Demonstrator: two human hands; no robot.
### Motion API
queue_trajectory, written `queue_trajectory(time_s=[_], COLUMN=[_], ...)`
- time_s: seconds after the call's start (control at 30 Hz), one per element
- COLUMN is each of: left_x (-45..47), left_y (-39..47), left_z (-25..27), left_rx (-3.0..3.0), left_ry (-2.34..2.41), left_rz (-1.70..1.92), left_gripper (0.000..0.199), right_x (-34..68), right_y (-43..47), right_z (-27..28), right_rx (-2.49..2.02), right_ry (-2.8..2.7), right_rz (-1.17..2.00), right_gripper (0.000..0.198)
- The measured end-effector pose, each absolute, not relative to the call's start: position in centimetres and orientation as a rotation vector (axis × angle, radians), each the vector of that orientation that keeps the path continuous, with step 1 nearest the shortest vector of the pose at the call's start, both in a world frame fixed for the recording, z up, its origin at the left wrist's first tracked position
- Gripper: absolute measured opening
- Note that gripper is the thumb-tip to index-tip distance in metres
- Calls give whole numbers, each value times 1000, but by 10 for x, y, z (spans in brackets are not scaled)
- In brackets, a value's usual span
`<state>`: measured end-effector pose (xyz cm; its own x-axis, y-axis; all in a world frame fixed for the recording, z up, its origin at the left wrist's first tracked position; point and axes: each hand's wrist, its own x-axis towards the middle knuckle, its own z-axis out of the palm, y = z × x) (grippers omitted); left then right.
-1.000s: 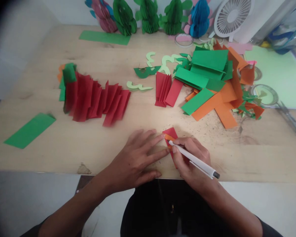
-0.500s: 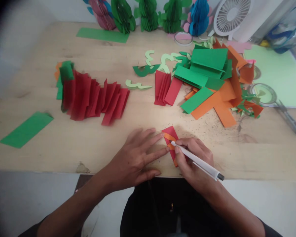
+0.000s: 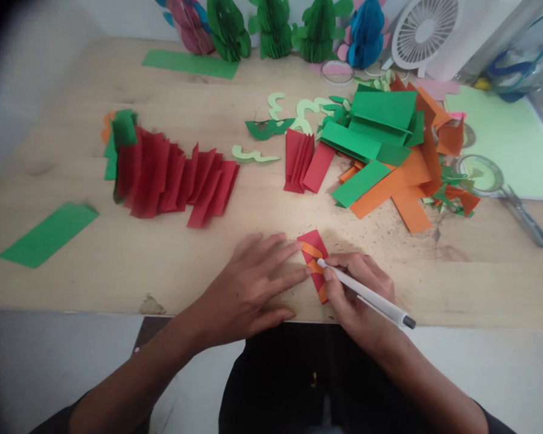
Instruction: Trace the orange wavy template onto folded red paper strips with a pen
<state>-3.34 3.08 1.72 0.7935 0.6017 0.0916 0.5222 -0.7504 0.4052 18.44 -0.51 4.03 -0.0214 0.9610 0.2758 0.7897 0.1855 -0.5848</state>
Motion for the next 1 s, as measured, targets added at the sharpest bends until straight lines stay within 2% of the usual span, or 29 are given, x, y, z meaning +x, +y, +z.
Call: queue_trajectory(time_s=[0.33, 1.0], left_x=[-33, -34], left_y=[31, 31], left_z=[17, 17], left_rx=[2617, 2631], left_ry=[852, 846], left_rz=[303, 303], left_gripper=[53, 54], right_x=[187, 188], right_y=[1, 4], right_z=[41, 42], right_rx=[-1676, -1702], right_ry=[-1718, -1772], right_rz=[674, 681], right_gripper=[12, 13])
